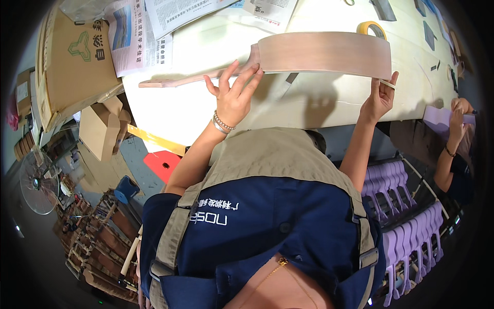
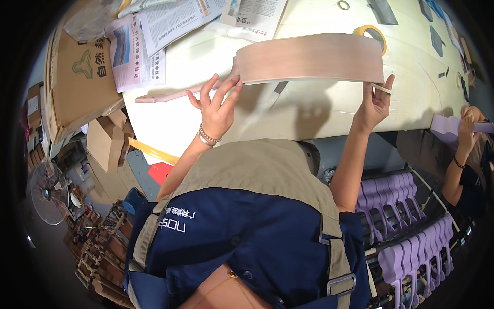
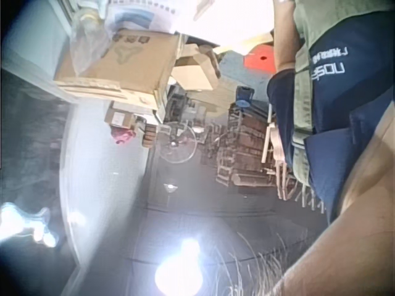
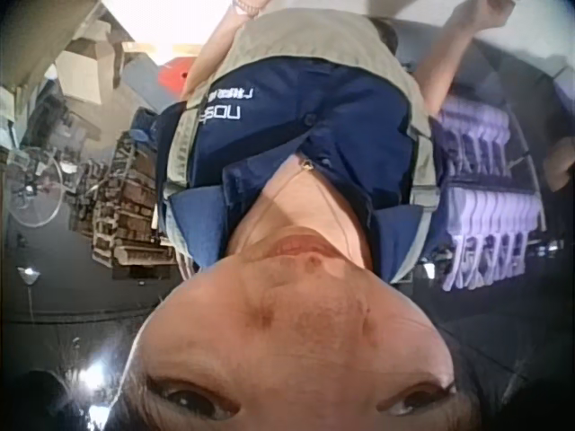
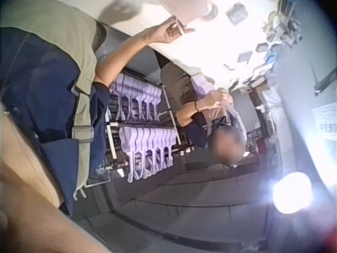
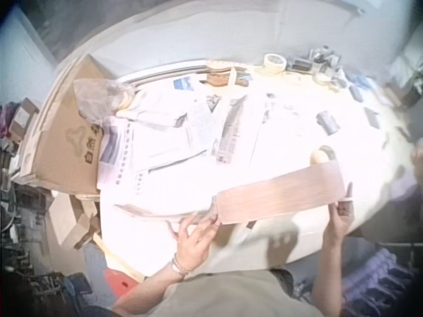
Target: The person assembles a guitar by attaching the neck to the body and securing it with tape. They then use a sanding block to smooth the edges of the guitar body and neck joint. The person also handles newspaper and a roll of tape during the process.
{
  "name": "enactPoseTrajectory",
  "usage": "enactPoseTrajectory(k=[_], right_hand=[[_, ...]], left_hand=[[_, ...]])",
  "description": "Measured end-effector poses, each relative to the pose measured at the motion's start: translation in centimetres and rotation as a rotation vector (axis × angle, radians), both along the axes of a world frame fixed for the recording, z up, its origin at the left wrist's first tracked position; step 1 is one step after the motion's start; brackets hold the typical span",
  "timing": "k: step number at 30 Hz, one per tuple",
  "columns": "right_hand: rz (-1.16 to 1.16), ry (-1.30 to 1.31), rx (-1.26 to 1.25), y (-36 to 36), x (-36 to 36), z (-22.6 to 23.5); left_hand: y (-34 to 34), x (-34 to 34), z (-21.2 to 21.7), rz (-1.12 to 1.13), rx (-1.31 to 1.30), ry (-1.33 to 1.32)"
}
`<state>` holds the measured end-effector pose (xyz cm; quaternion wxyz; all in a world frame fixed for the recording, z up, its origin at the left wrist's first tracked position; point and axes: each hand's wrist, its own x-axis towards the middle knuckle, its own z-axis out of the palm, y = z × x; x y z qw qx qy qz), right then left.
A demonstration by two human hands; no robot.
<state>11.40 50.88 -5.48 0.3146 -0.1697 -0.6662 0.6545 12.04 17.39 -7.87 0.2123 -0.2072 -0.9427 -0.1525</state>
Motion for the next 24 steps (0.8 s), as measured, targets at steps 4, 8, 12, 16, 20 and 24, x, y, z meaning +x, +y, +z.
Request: enactPoseTrajectory(k=[4, 8, 12, 16, 20, 24], right_hand=[[-0.002, 0.006, -0.023, 0.0, -0.2, -0.4], [-0.026, -0.001, -0.055, -0.4, -0.3, -0.9], [-0.051, -0.053, -0.078, -0.4, -0.3, -2.1], [-0.059, -0.13, -0.137, 0.0, 0.1, -4.7], [0.045, -0.125, -0.295, 0.1, 0.0, -5.3], [0.129, 0.011, -0.438, -0.6, -0.2, -5.1]], left_hand=[[0.0, -0.4, 0.0, -0.019, -0.011, 0.042], [-0.8, -1.1, 0.0, -0.084, -0.031, 0.106], [-0.7, -1.7, -0.6, -0.113, 0.021, 0.131], [2.4, -2.2, 0.1, -0.147, 0.04, 0.162], [6.8, -2.9, 3.3, -0.324, 0.013, 0.116], [10.9, -6.2, 9.6, -0.278, -0.15, -0.1]])
